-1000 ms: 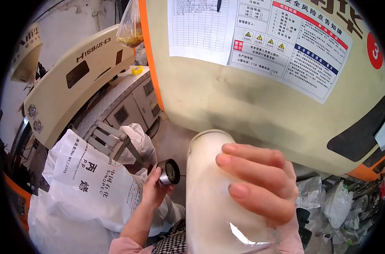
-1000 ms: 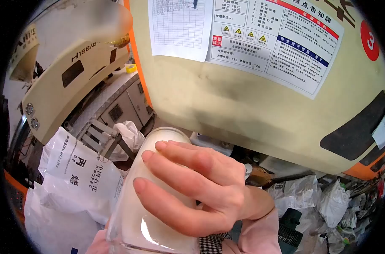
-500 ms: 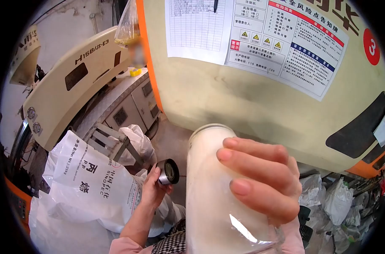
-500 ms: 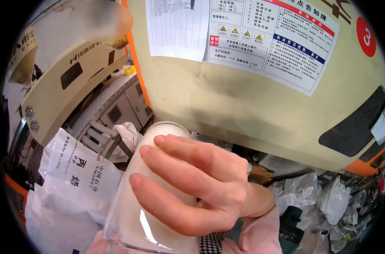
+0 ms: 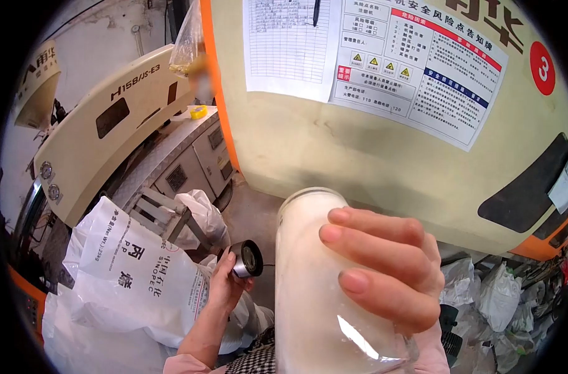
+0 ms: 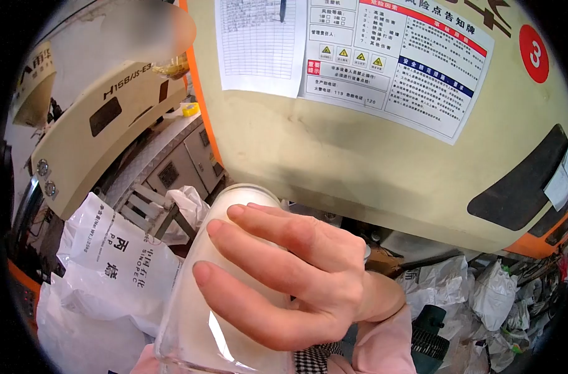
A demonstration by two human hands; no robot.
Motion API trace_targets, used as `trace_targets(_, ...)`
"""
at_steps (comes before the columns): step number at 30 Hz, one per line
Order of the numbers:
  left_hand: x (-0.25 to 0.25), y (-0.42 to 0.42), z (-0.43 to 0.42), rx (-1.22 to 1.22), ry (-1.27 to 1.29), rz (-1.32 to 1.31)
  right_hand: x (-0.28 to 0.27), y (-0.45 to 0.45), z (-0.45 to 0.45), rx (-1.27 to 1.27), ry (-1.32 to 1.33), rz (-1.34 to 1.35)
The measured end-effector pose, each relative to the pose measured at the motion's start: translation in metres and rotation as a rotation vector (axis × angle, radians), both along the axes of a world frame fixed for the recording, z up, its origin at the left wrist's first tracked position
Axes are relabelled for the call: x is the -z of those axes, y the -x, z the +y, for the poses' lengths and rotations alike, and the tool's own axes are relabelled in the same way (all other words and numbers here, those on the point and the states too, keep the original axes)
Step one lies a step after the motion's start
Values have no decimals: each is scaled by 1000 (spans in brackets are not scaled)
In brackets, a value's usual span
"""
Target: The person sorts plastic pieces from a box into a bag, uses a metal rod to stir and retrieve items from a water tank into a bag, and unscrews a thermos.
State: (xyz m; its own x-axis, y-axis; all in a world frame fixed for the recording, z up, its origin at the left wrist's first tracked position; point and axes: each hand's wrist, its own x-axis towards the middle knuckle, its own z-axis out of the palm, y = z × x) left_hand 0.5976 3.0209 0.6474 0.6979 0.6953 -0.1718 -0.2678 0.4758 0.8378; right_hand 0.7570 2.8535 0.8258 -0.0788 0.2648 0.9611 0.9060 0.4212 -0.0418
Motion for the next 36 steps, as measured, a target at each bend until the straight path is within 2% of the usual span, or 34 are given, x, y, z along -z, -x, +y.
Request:
trace_targets(14,2,2,0,4,-31,26,0,-5,1,-43,64,-14)
trace_targets(17,2,1,-1,12,-34,16,3,-6,12,-117,-162,-4)
trace_targets(26,5,1,-1,13,-44,14,0,-9,9,-95,-204,-73)
trace_targets(29,2,1,-3,-1,-35,20,-2,-7,-3,-30,-5,-44)
trace_targets(36,2,0,-4,9,-14,5,-2,-5,-5,-4,-19,-23)
